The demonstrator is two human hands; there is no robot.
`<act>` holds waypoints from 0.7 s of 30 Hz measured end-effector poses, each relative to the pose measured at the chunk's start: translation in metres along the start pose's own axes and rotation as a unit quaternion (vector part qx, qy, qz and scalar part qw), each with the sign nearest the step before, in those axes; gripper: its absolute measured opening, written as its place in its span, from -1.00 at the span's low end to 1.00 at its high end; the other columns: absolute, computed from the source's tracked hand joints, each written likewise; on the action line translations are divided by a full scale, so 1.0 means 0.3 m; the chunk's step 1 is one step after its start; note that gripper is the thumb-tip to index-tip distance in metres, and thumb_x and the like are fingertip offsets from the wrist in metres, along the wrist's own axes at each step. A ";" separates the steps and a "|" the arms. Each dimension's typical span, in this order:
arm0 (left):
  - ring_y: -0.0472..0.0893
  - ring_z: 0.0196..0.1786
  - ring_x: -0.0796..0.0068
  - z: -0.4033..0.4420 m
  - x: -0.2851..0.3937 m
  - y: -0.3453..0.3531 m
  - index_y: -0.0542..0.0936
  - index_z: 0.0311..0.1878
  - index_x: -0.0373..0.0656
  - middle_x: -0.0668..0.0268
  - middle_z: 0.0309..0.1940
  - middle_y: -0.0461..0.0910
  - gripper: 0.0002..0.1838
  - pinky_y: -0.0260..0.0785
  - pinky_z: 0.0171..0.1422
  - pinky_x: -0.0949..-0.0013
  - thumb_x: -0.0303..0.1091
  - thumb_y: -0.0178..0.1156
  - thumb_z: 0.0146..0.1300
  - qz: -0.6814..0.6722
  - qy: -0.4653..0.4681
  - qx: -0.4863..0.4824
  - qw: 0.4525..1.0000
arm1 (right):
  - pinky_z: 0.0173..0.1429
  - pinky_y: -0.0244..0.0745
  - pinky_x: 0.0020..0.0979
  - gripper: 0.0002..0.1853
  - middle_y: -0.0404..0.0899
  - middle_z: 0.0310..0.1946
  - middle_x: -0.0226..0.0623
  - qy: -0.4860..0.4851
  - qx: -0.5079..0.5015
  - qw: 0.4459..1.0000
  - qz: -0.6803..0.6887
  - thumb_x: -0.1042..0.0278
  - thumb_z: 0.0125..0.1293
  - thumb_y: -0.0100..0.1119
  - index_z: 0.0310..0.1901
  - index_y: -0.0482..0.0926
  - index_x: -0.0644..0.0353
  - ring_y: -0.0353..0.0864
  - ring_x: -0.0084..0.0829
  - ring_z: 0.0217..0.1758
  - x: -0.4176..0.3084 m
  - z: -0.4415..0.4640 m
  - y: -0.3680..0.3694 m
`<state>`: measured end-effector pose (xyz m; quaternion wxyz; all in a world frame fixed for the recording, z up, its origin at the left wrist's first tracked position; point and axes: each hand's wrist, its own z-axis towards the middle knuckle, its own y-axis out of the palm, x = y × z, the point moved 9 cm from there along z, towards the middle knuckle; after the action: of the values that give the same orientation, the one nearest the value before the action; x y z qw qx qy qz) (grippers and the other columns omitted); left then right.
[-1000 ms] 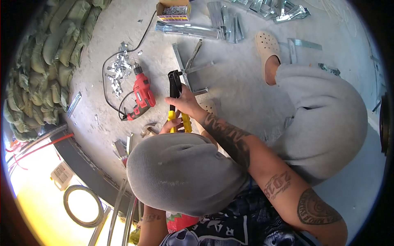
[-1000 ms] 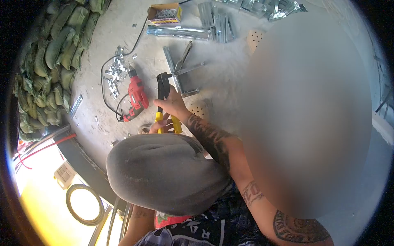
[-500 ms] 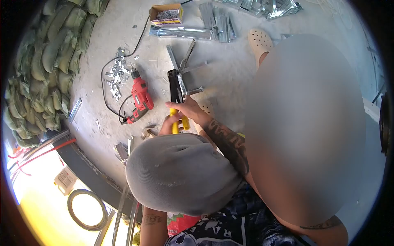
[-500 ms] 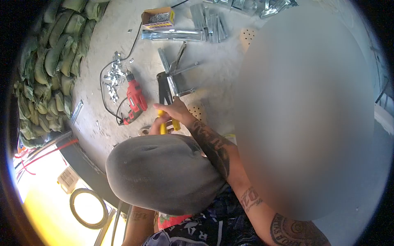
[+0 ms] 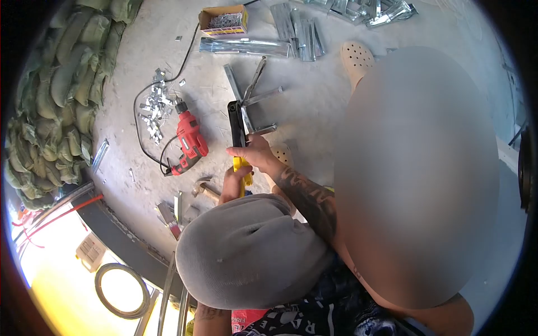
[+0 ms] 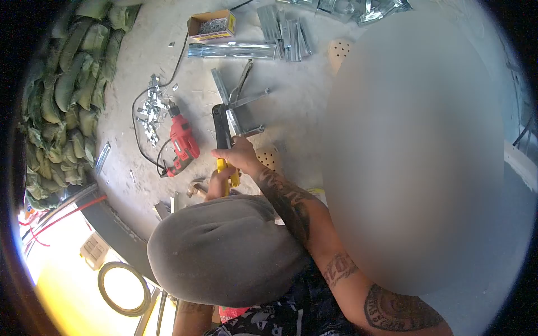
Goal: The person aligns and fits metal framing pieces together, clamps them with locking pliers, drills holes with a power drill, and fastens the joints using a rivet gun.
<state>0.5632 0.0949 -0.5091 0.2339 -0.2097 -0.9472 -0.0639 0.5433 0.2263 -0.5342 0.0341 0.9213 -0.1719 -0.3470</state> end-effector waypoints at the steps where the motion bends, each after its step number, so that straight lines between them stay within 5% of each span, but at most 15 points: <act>1: 0.59 -0.41 0.44 -0.001 0.023 -0.007 0.62 -0.22 -0.33 0.24 -0.42 0.63 -0.72 0.41 -0.28 0.36 -0.27 0.27 0.19 0.034 0.044 0.049 0.997 | -0.12 0.58 -0.31 -0.42 0.69 -0.24 -0.08 -0.001 0.013 1.000 0.004 0.00 -0.03 0.57 -0.20 0.61 0.39 0.71 -0.27 -0.26 0.010 -0.007 -0.007; 4: 0.61 -0.50 0.46 0.091 -0.041 -0.014 0.62 -0.31 -0.34 0.25 -0.51 0.62 -0.78 0.44 -0.39 0.36 -0.32 0.28 0.18 0.057 0.096 0.070 0.991 | -0.16 0.55 -0.33 -0.46 0.68 -0.26 -0.11 -0.051 -0.027 0.998 0.005 0.02 -0.01 0.57 -0.21 0.62 0.36 0.68 -0.32 -0.27 0.027 0.014 -0.001; 5: 0.63 -0.51 0.46 0.094 -0.039 -0.004 0.63 -0.34 -0.36 0.26 -0.56 0.62 -0.78 0.46 -0.41 0.35 -0.33 0.26 0.18 0.036 0.110 0.064 0.991 | -0.23 0.50 -0.38 -0.48 0.63 -0.35 -0.26 -0.073 -0.076 0.994 0.022 -0.11 0.25 0.36 -0.16 0.60 0.31 0.62 -0.39 -0.33 0.031 0.018 0.024; 6: 0.63 -0.51 0.46 0.102 -0.047 0.002 0.63 -0.34 -0.36 0.26 -0.56 0.62 -0.78 0.46 -0.41 0.35 -0.33 0.26 0.18 0.039 0.109 0.059 0.992 | -0.23 0.50 -0.38 -0.48 0.63 -0.35 -0.26 -0.072 -0.070 0.995 0.025 -0.11 0.25 0.36 -0.16 0.60 0.31 0.62 -0.39 -0.33 0.051 0.033 0.023; 8: 0.62 -0.52 0.46 0.110 -0.063 -0.010 0.65 -0.28 -0.37 0.25 -0.53 0.64 -0.73 0.47 -0.39 0.34 -0.28 0.26 0.19 0.067 0.115 0.071 0.989 | -0.27 0.44 -0.44 -0.44 0.54 -0.43 -0.43 0.038 -0.092 0.939 0.328 -0.23 0.50 -0.05 -0.13 0.56 0.23 0.50 -0.49 -0.42 0.091 0.038 0.065; 9: 0.64 -0.44 0.47 0.085 -0.043 -0.019 0.66 -0.24 -0.37 0.24 -0.45 0.67 -0.69 0.47 -0.30 0.36 -0.24 0.24 0.20 0.147 0.085 0.068 0.983 | -0.30 0.39 -0.48 -0.38 0.46 -0.49 -0.50 -0.025 -0.079 0.963 0.257 -0.28 0.57 -0.36 -0.14 0.51 0.15 0.41 -0.55 -0.47 0.097 0.074 0.071; 12: 0.63 -0.29 0.48 -0.095 0.165 -0.027 0.66 -0.22 -0.35 0.26 -0.32 0.69 -0.69 0.44 -0.13 0.36 -0.23 0.25 0.19 0.189 0.017 0.061 0.980 | -0.29 0.36 -0.51 -0.44 0.45 -0.48 -0.49 -0.028 -0.131 0.958 0.253 -0.26 0.57 -0.29 -0.19 0.50 0.09 0.41 -0.61 -0.43 0.080 0.045 0.079; 13: 0.55 -0.04 0.47 -0.165 0.227 0.012 0.58 0.06 -0.30 0.26 -0.11 0.63 -0.56 0.34 0.08 0.34 -0.25 0.27 0.17 0.083 -0.025 0.048 0.995 | -0.27 0.35 -0.52 -0.46 0.44 -0.47 -0.49 -0.042 -0.116 0.955 0.269 -0.26 0.56 -0.26 -0.21 0.49 0.08 0.41 -0.63 -0.39 0.100 0.065 0.083; 16: 0.45 0.08 0.43 -0.162 0.207 0.056 0.37 0.30 -0.21 0.25 -0.01 0.53 -0.38 0.26 0.20 0.33 -0.26 0.26 0.16 0.066 -0.048 0.025 0.996 | -0.22 0.35 -0.52 -0.49 0.44 -0.45 -0.50 0.051 -0.106 0.928 0.352 -0.23 0.57 -0.24 -0.23 0.47 0.06 0.41 -0.63 -0.36 0.055 0.024 0.108; 18: 0.38 0.18 0.38 -0.116 0.155 0.047 0.18 0.46 -0.13 0.24 0.06 0.45 -0.21 0.19 0.30 0.31 -0.28 0.25 0.15 0.063 -0.042 -0.028 0.997 | -0.23 0.34 -0.51 -0.51 0.43 -0.44 -0.50 0.063 -0.112 0.901 0.414 -0.29 0.48 -0.05 -0.22 0.47 0.04 0.40 -0.62 -0.38 0.103 0.099 0.128; 21: 0.50 0.09 0.34 -0.051 0.095 0.038 0.26 0.35 -0.19 0.17 0.05 0.48 -0.29 0.38 0.13 0.26 -0.43 0.27 0.11 -0.068 0.042 -0.030 0.996 | -0.21 0.36 -0.49 -0.59 0.46 -0.41 -0.45 -0.058 -0.175 0.943 0.275 -0.05 0.18 0.45 -0.24 0.53 0.09 0.43 -0.57 -0.35 -0.005 0.031 0.113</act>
<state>0.5516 0.1122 -0.4820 0.2620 -0.1488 -0.9464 -0.1162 0.5265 0.1955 -0.5341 0.2789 0.7957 -0.3572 -0.4018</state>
